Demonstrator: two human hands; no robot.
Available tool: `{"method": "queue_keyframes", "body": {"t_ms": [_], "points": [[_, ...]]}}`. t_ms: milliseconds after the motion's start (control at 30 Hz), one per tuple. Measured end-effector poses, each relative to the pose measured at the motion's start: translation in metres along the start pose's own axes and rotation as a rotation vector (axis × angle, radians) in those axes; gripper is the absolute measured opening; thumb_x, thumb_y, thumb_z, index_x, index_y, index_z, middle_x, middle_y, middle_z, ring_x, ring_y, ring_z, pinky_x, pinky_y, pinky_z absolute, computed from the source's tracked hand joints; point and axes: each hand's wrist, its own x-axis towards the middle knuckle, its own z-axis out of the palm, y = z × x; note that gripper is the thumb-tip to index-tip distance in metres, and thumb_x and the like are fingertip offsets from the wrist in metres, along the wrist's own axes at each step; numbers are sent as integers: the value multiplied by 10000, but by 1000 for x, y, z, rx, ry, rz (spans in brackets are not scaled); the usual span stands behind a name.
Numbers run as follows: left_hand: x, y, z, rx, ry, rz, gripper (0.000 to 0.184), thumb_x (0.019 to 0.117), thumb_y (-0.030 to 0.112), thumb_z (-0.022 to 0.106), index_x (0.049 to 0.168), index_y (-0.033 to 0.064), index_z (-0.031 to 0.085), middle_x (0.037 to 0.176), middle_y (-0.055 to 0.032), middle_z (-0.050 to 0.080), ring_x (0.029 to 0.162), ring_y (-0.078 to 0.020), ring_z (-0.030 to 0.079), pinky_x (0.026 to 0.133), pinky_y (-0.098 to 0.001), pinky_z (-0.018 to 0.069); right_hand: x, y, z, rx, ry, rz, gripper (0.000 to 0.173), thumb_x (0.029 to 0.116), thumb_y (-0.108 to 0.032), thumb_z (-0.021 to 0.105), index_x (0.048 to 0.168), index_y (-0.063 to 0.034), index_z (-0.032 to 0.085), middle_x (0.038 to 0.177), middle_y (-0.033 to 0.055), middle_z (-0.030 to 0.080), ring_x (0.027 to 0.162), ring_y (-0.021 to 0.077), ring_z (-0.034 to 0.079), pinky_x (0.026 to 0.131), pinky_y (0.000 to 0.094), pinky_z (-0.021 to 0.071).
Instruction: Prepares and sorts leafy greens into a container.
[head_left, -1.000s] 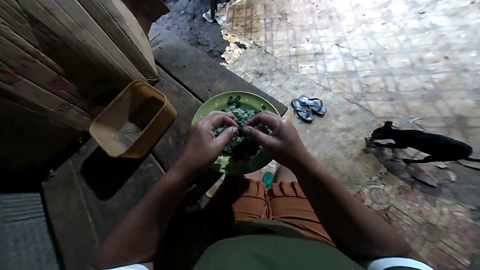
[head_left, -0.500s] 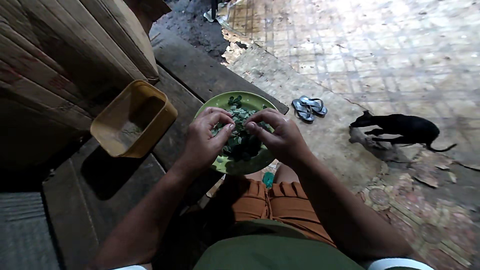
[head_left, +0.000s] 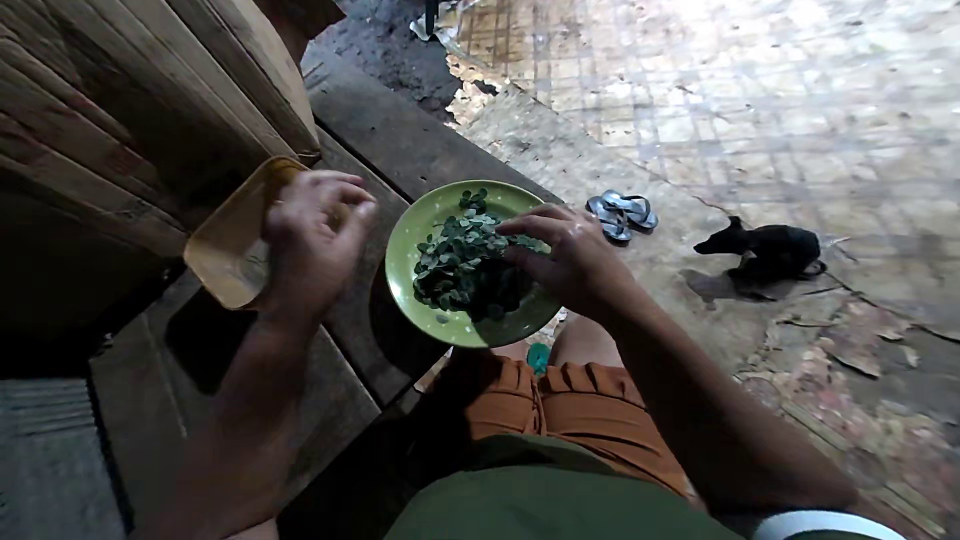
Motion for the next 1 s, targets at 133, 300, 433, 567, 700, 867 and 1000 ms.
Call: {"method": "queue_keyframes", "body": {"t_ms": [133,300,433,567,700,867,1000], "points": [[3,-45,-29,293,29,-201,343,1051,267,552,1168,-24,692,1282,-260,638,1265,-444,562,1128,-670,297,4,10,-8,-69,-48,0,290,968,-190,679,1251,-154,733,1210,87,704,1175,314,621,1030,623,399],[-3,-55,-29,408,-30,-293,404,1059,342,541,1195,-2,703,1381,-269,585,1361,-513,451,1138,-751,177,0,9,-10,-85,-59,16,305,962,-181,677,1260,-144,730,1192,105,704,1138,338,620,989,630,406],[-4,-17,-10,235,-137,-14,332,1028,270,595,1214,19,709,1364,-243,603,1322,-480,504,1084,-676,361,-6,10,-9,-97,-53,41,297,956,-184,686,1246,-145,735,1201,109,703,1152,341,621,1019,646,385],[-3,18,14,13,-526,159,471,932,325,744,1338,105,655,1329,-130,638,1215,-321,618,989,-557,518,-11,10,-13,-122,-61,40,336,937,-189,700,1270,-150,720,1194,100,703,1172,333,616,1025,648,384],[6,32,34,101,-755,100,552,921,288,772,1413,120,585,1346,-120,606,1186,-310,627,956,-548,536,-17,11,-16,-161,-56,61,400,926,-195,724,1322,-153,688,1200,118,697,1155,352,628,1023,647,401],[17,34,45,19,-632,141,227,934,-1,685,1160,-21,679,1124,-198,686,1059,-342,681,936,-528,547,-20,21,-15,-93,31,117,437,914,-168,742,1337,-94,661,1284,165,652,1169,390,611,921,630,472],[27,44,38,-65,-537,119,184,986,64,645,1150,-4,691,1044,-172,709,966,-287,699,886,-483,561,-21,23,-14,-12,47,127,397,931,-161,724,1313,-65,671,1267,169,655,1172,359,610,972,539,499]]}}
